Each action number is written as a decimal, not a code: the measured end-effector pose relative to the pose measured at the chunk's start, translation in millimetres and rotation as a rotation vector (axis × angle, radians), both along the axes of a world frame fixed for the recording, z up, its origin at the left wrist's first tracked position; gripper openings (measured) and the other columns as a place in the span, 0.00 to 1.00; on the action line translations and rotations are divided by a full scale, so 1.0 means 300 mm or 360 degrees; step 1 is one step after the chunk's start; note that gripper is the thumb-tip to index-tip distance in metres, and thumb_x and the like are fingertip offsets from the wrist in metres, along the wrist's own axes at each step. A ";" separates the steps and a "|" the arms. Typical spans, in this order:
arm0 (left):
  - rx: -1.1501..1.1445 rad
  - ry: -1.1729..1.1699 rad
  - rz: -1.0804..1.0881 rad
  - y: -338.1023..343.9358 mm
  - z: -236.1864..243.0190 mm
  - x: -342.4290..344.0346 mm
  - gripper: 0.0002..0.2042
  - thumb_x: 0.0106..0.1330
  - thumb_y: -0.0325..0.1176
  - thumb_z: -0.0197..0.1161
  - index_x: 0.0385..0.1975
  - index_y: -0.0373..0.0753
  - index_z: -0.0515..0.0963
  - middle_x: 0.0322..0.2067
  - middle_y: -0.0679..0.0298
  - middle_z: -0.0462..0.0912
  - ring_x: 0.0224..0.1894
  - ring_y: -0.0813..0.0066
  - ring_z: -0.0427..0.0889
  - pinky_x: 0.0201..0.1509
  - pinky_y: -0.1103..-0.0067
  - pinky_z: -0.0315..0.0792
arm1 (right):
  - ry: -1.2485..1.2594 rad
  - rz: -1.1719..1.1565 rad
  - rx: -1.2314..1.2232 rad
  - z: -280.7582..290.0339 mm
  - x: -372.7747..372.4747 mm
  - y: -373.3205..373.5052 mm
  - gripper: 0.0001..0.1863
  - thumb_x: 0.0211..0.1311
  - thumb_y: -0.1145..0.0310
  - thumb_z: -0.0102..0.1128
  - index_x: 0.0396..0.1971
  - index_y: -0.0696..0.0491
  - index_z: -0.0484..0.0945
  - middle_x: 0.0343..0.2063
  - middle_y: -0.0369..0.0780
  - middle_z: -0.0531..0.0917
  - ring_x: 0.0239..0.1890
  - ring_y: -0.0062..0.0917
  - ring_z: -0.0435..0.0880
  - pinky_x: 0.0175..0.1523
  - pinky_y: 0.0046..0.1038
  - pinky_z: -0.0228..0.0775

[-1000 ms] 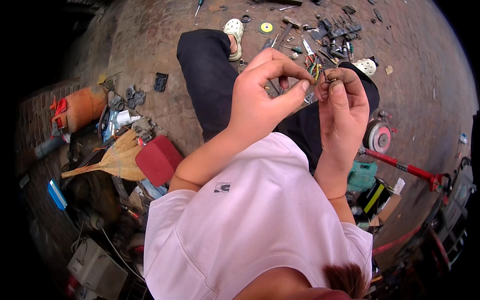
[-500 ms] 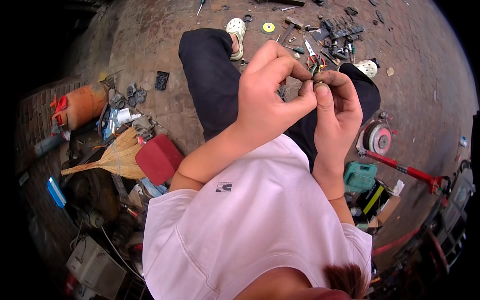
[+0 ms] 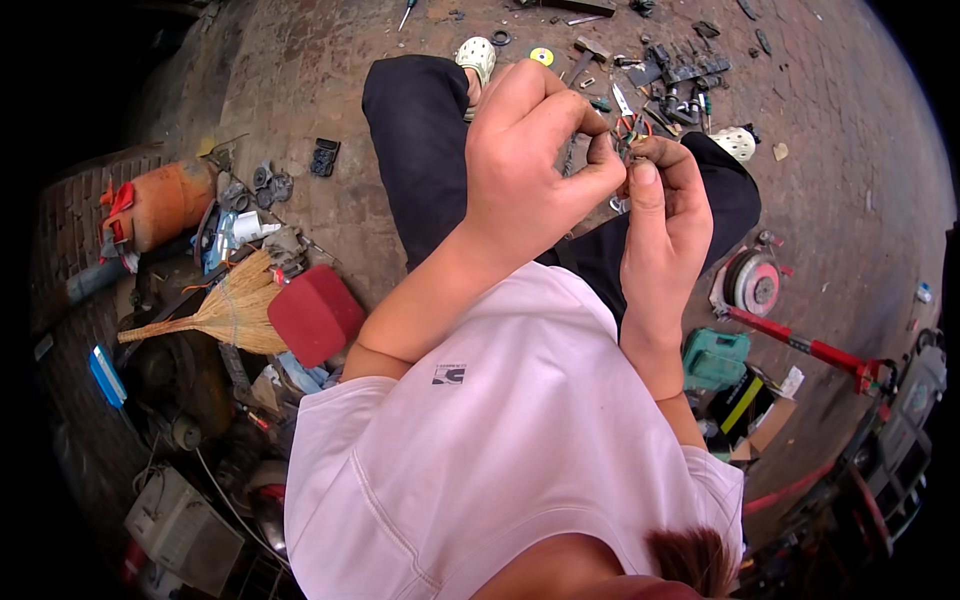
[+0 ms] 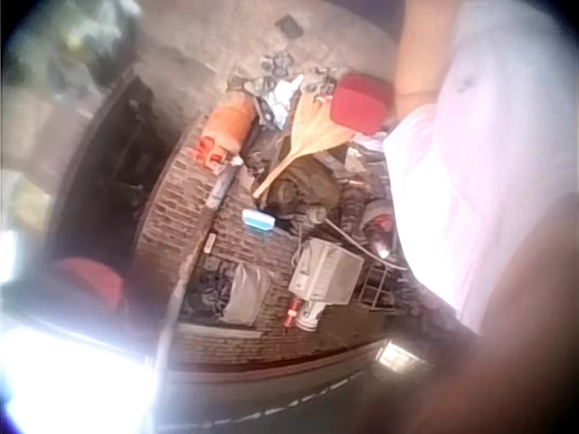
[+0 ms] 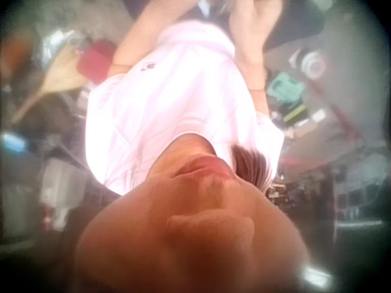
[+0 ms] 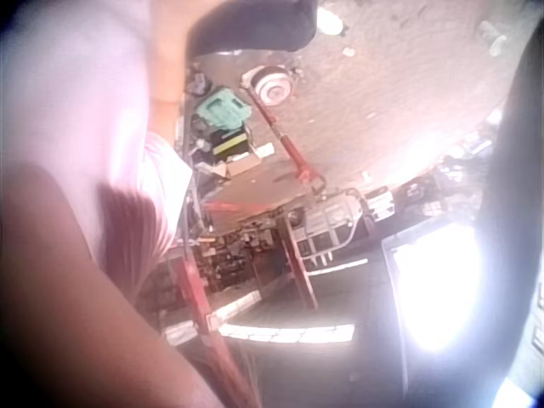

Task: The person sits on the floor and uses a hammer, sandpaper, and pliers to shape and smooth a small metal piece. They repeatedly bend and adjust the piece with pliers while seated.

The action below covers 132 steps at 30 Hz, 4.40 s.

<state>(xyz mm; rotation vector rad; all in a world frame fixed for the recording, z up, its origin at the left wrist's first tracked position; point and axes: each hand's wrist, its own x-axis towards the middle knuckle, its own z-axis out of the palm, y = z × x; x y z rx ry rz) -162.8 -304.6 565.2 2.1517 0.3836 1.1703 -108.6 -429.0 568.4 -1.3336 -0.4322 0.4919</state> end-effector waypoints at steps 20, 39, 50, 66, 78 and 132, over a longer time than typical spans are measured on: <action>-0.0346 0.0069 -0.0576 -0.002 -0.015 0.003 0.05 0.58 0.27 0.65 0.29 0.33 0.78 0.26 0.58 0.75 0.28 0.61 0.77 0.30 0.72 0.71 | 0.0076 0.0110 0.0037 -0.009 0.078 -0.037 0.10 0.76 0.64 0.47 0.42 0.57 0.69 0.23 0.32 0.70 0.22 0.11 0.64 0.25 0.15 0.58; -0.1902 -0.0582 -0.1741 -0.088 0.055 -0.015 0.08 0.62 0.26 0.57 0.23 0.30 0.72 0.18 0.65 0.78 0.18 0.81 0.75 0.25 0.81 0.69 | 0.1225 0.0655 0.1568 0.106 0.169 -0.048 0.15 0.64 0.73 0.47 0.16 0.49 0.63 0.12 0.30 0.65 0.11 0.14 0.61 0.16 0.17 0.50; -0.0402 0.0350 -0.0337 0.025 -0.083 -0.086 0.10 0.55 0.33 0.68 0.31 0.33 0.78 0.28 0.59 0.75 0.34 0.58 0.81 0.37 0.65 0.74 | 0.0248 0.0322 0.0177 0.078 0.152 0.019 0.21 0.75 0.63 0.43 0.17 0.47 0.56 0.14 0.30 0.57 0.14 0.12 0.50 0.17 0.15 0.41; -0.1595 -0.0117 -0.0933 0.013 -0.001 -0.110 0.14 0.61 0.20 0.67 0.47 0.29 0.77 0.45 0.60 0.81 0.43 0.76 0.80 0.48 0.81 0.75 | -0.0090 0.0618 -0.0122 0.069 0.064 0.010 0.17 0.76 0.61 0.47 0.27 0.56 0.70 0.19 0.30 0.71 0.20 0.11 0.65 0.25 0.16 0.56; -0.1955 -0.1305 -0.0826 0.203 -0.024 -0.096 0.06 0.67 0.28 0.64 0.39 0.36 0.76 0.34 0.66 0.79 0.33 0.82 0.75 0.31 0.83 0.67 | -0.0180 0.0197 0.0315 0.024 0.122 -0.045 0.18 0.70 0.65 0.45 0.18 0.54 0.63 0.13 0.36 0.67 0.15 0.14 0.62 0.19 0.19 0.47; -0.0965 0.2157 0.0945 0.433 -1.914 0.637 0.21 0.51 0.37 0.75 0.40 0.32 0.76 0.47 0.45 0.76 0.51 0.47 0.77 0.57 0.63 0.72 | 0.1766 -0.0767 0.0108 -0.812 0.611 0.070 0.09 0.68 0.74 0.59 0.44 0.61 0.79 0.36 0.41 0.83 0.34 0.20 0.80 0.41 0.22 0.73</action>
